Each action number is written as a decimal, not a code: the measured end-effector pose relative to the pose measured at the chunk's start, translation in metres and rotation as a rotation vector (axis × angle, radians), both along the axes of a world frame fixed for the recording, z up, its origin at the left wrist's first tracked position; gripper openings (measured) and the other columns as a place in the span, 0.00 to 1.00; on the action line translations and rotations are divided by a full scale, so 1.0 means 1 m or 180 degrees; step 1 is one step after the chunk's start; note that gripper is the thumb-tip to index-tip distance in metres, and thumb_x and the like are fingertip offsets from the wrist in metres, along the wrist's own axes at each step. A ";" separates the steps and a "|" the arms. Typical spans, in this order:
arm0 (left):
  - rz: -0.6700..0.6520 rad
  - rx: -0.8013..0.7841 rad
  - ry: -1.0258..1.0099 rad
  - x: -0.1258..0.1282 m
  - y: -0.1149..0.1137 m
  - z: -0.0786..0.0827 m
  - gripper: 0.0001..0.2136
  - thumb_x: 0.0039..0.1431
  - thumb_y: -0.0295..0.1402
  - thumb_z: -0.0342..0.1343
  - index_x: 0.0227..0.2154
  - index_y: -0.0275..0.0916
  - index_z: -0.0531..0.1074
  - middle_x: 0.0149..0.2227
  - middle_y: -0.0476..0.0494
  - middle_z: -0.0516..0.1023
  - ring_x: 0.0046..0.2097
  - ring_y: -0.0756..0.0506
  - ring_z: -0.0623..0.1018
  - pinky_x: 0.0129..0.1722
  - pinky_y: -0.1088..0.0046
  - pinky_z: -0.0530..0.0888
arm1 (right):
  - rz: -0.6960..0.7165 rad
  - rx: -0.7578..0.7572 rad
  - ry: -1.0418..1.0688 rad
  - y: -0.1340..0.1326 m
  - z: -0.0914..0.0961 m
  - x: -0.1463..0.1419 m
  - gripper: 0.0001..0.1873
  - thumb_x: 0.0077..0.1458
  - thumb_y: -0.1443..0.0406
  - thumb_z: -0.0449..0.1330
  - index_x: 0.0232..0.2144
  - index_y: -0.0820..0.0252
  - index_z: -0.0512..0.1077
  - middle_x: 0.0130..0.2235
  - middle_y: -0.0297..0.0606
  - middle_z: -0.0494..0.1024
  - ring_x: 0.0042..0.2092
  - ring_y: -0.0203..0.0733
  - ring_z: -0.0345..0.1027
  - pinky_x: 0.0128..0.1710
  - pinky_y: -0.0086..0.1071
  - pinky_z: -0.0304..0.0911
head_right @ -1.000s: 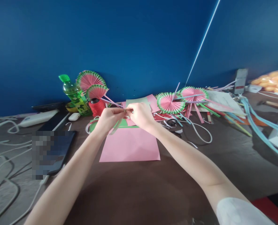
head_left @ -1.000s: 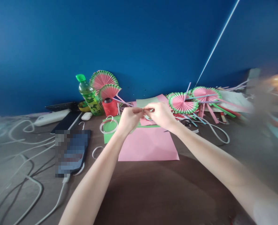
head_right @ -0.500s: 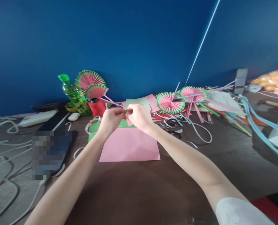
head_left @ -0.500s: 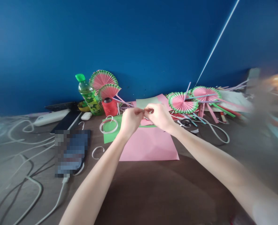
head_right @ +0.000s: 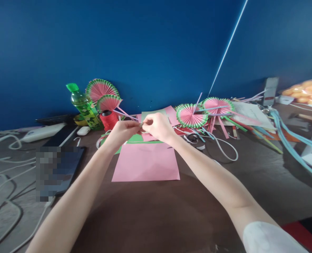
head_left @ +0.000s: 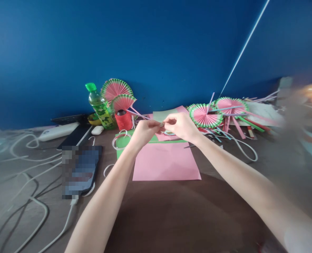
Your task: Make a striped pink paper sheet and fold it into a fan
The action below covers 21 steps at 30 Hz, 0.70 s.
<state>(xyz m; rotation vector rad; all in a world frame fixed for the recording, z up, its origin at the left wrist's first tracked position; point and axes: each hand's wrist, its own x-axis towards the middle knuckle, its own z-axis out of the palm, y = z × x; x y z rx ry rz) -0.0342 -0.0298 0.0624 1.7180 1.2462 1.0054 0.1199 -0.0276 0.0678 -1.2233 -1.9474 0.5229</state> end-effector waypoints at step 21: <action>-0.0595 -0.1132 0.0430 -0.064 0.005 0.020 0.14 0.41 0.29 0.53 0.34 0.39 0.76 0.27 0.47 0.75 0.27 0.50 0.74 0.29 0.75 0.68 | -0.1393 -0.0087 -0.0162 0.046 0.006 0.076 0.06 0.40 0.69 0.55 0.19 0.63 0.72 0.22 0.39 0.76 0.27 0.40 0.71 0.31 0.31 0.63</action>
